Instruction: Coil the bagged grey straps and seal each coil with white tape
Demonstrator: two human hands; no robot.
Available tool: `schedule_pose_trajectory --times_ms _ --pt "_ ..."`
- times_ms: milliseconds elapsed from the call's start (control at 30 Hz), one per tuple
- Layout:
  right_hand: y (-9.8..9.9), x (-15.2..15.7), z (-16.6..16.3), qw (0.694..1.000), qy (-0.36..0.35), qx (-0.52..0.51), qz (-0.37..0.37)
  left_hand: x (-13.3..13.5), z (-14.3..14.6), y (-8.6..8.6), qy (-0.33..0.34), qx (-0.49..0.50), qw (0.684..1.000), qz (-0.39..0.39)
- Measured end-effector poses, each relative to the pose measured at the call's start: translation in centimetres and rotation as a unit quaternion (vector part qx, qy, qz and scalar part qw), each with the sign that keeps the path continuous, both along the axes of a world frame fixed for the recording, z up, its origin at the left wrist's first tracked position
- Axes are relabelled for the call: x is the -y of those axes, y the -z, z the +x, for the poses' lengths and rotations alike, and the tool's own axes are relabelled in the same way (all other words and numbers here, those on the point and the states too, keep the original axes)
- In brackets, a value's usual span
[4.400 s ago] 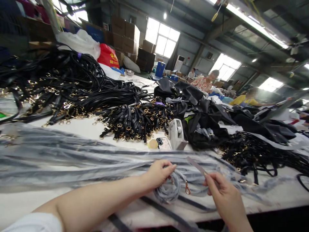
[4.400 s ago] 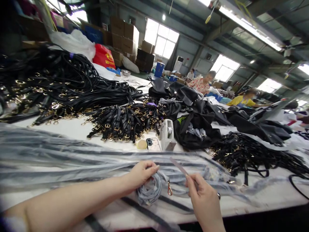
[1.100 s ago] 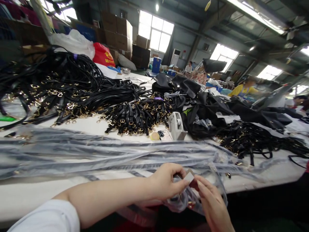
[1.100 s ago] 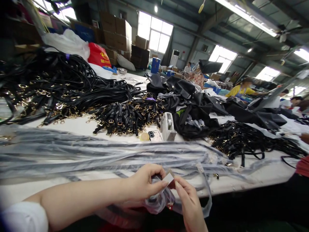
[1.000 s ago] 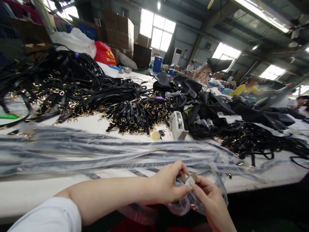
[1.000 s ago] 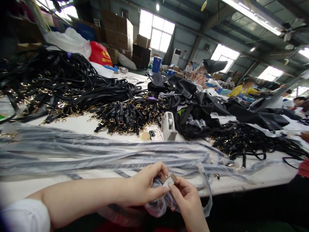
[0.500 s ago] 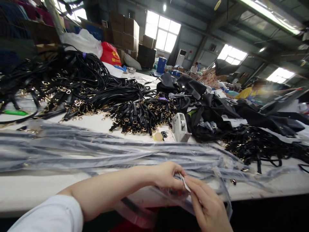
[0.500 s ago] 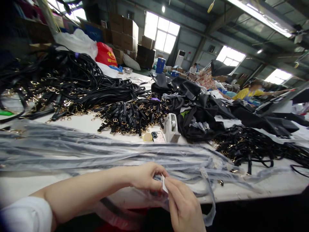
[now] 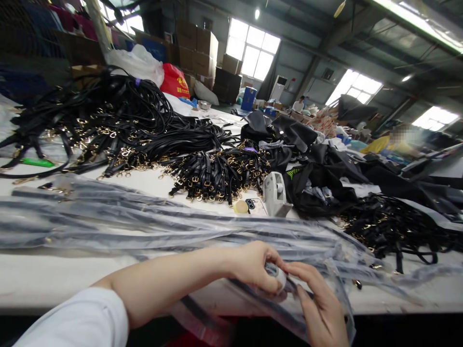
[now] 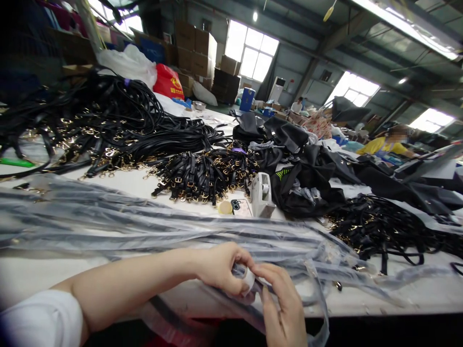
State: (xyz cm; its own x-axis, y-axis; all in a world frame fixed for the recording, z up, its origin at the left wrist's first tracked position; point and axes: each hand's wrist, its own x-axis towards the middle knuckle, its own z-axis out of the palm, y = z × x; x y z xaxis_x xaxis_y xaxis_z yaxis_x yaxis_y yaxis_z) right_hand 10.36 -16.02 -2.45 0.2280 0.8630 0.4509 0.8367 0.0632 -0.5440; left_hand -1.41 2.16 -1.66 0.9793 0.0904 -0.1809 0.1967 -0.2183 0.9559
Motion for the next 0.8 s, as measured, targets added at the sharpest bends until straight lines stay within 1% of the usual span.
schedule_pose_trajectory --times_ms 67,167,233,367,433,500,567,600,633,667,700,733,767,800 --pt "-1.0 -0.6 -0.3 0.999 -0.038 -0.008 -0.017 -0.3 -0.2 -0.1 0.03 -0.004 0.999 0.034" --pt "-2.1 -1.5 -0.8 0.996 -0.08 -0.01 -0.04 -0.5 -0.2 -0.4 0.046 -0.008 0.998 0.035" --pt "-2.3 -1.9 -0.8 0.995 -0.085 -0.01 -0.044 -0.5 -0.3 -0.7 0.046 -0.015 0.999 0.003" --pt "-2.5 -2.1 -0.3 0.996 -0.089 -0.009 -0.031 -0.2 -0.4 -1.0 0.032 -0.052 0.994 -0.094" --pt "-2.5 -2.2 -0.2 0.995 -0.098 -0.007 -0.022 0.0 -0.4 -0.8 0.025 -0.072 0.991 -0.114" --pt "-2.6 -2.4 0.2 0.993 -0.116 -0.009 -0.016 0.3 -0.3 -0.4 0.019 -0.083 0.989 -0.118" --pt "-2.7 -2.7 1.1 0.987 -0.154 -0.019 -0.032 0.7 0.0 0.0 0.006 -0.078 0.988 -0.13" --pt "-2.5 -3.0 1.9 0.986 -0.16 -0.029 -0.042 0.9 0.2 0.2 -0.003 -0.075 0.988 -0.138" --pt "-2.3 -3.4 3.1 0.987 -0.145 -0.041 -0.05 1.0 0.4 0.4 -0.015 -0.072 0.987 -0.14" --pt "-2.0 -4.0 4.6 0.991 -0.105 -0.06 -0.056 1.2 0.5 0.5 -0.026 -0.073 0.988 -0.137" --pt "-1.6 -4.8 6.3 0.994 -0.041 -0.085 -0.054 1.3 0.6 0.7 -0.031 -0.077 0.988 -0.127" --pt "-1.1 -5.8 8.1 0.992 0.04 -0.109 -0.049 1.4 0.6 0.9 -0.031 -0.081 0.99 -0.115" --pt "-0.6 -7.0 10.0 0.982 0.108 -0.143 -0.051 1.4 0.6 1.1 -0.029 -0.08 0.991 -0.102" --pt "-0.1 -8.4 11.9 0.971 0.157 -0.174 -0.048 1.3 0.5 1.4 -0.028 -0.07 0.993 -0.094"
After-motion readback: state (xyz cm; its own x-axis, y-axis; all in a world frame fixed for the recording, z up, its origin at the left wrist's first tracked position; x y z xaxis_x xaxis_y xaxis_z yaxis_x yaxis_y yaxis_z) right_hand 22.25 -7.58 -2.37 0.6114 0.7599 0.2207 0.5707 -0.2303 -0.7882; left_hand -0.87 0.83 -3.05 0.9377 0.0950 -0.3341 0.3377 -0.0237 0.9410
